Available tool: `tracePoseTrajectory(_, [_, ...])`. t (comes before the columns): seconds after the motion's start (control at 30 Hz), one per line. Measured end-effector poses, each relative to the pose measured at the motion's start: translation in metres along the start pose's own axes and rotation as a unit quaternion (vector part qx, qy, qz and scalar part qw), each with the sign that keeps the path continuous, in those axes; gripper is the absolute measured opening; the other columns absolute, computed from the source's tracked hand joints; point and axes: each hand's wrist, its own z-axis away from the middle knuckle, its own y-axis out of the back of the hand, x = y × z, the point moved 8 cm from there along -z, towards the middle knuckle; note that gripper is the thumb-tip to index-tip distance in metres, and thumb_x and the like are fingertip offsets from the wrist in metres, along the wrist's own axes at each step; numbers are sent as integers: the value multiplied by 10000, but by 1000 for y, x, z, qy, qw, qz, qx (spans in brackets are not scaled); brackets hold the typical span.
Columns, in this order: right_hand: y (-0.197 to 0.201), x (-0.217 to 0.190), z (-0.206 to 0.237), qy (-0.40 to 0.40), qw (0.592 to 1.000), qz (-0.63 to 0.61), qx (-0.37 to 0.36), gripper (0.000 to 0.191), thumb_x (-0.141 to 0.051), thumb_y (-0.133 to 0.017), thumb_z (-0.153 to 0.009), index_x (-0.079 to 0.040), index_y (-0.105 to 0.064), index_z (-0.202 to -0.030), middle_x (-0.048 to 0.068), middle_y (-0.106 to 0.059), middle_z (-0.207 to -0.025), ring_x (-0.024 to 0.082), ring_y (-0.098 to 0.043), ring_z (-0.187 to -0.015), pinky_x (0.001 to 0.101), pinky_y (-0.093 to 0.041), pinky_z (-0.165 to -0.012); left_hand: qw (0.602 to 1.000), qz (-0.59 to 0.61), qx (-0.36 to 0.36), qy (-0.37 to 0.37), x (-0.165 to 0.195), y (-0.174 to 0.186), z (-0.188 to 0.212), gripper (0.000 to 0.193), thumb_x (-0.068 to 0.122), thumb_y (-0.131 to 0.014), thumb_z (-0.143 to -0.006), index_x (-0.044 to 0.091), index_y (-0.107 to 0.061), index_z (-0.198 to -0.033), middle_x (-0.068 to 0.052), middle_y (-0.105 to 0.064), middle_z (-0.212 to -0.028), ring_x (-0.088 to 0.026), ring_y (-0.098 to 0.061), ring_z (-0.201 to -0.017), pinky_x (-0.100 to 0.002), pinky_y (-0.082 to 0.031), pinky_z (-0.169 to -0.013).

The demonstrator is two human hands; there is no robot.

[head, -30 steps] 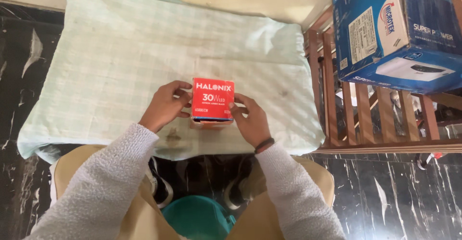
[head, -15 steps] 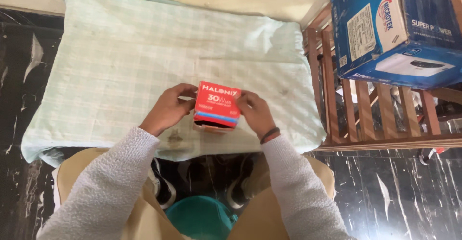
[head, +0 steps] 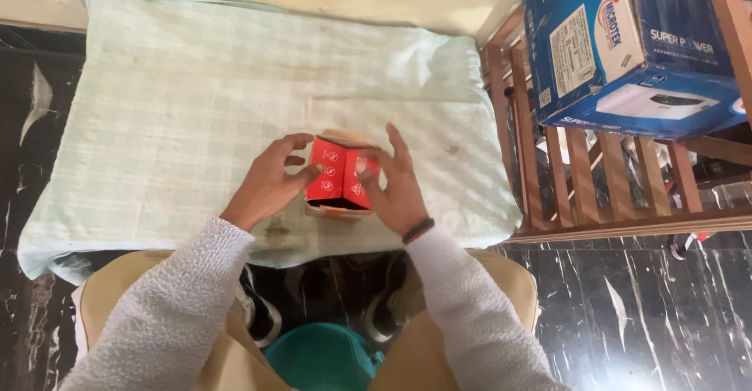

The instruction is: The person sits on the floor beside a bed and takes books, puzzle boxes, and light bulb boxes out of a large cardboard box, placing them on the bed. They open a small red Halonix box, take out a bulb, and later repack items into the cardboard box and handle the small boxes.

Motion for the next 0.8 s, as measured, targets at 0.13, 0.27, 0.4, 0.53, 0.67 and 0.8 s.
tracePoseTrajectory(0.13, [-15,-22,7,60,983,166,-52,317,-357,-702,-936,-47,-770,-943,225,-319,-1636,439,-327,-1497,552,-309,-1197,999,34,-3,21,-2,-2,1,598,290,-716,-887,50,-534,-1403,-164,-605,-1383,-280,-697,-1141,-400,-603,-841])
tracePoseTrajectory(0.27, [-19,-40,11,83,978,181,-63,316,-360,-739,-918,-56,-780,-992,248,-337,-1599,474,-320,-1473,636,-241,-1159,996,78,-3,52,-5,-3,3,540,280,-669,-922,46,-560,-1397,-154,-631,-1372,-259,-737,-1075,-364,-637,-763])
tracePoseTrajectory(0.4, [-3,-51,10,87,986,143,-14,478,-347,-735,-914,-47,-687,-1282,224,-380,-1575,455,-348,-1472,619,-263,-1197,989,125,-2,80,-3,-2,3,551,326,-651,-940,16,-545,-1383,-145,-618,-1377,-258,-736,-1079,-364,-657,-778])
tracePoseTrajectory(0.53, [-5,-68,15,153,983,81,-53,581,-358,-698,-966,-74,-556,-1453,189,-411,-1579,413,-388,-1483,596,-305,-1218,978,183,-23,96,3,-5,5,609,439,-580,-956,13,-536,-1390,-156,-661,-1313,-228,-725,-1088,-378,-664,-751])
tracePoseTrajectory(0.67, [-36,-79,32,205,961,95,-161,623,-333,-652,-999,-48,-479,-1525,157,-456,-1586,384,-384,-1504,627,-264,-1209,976,173,-14,132,-2,-3,6,695,493,-564,-959,8,-442,-1442,-190,-679,-1253,-274,-735,-1048,-393,-636,-760])
tracePoseTrajectory(0.8, [-47,-69,35,190,956,111,-193,505,-359,-612,-1048,-53,-541,-1444,115,-507,-1562,339,-396,-1537,616,-273,-1246,990,106,29,85,-10,7,3,680,395,-649,-920,-19,-482,-1433,-191,-690,-1278,-266,-723,-1111,-365,-596,-876])
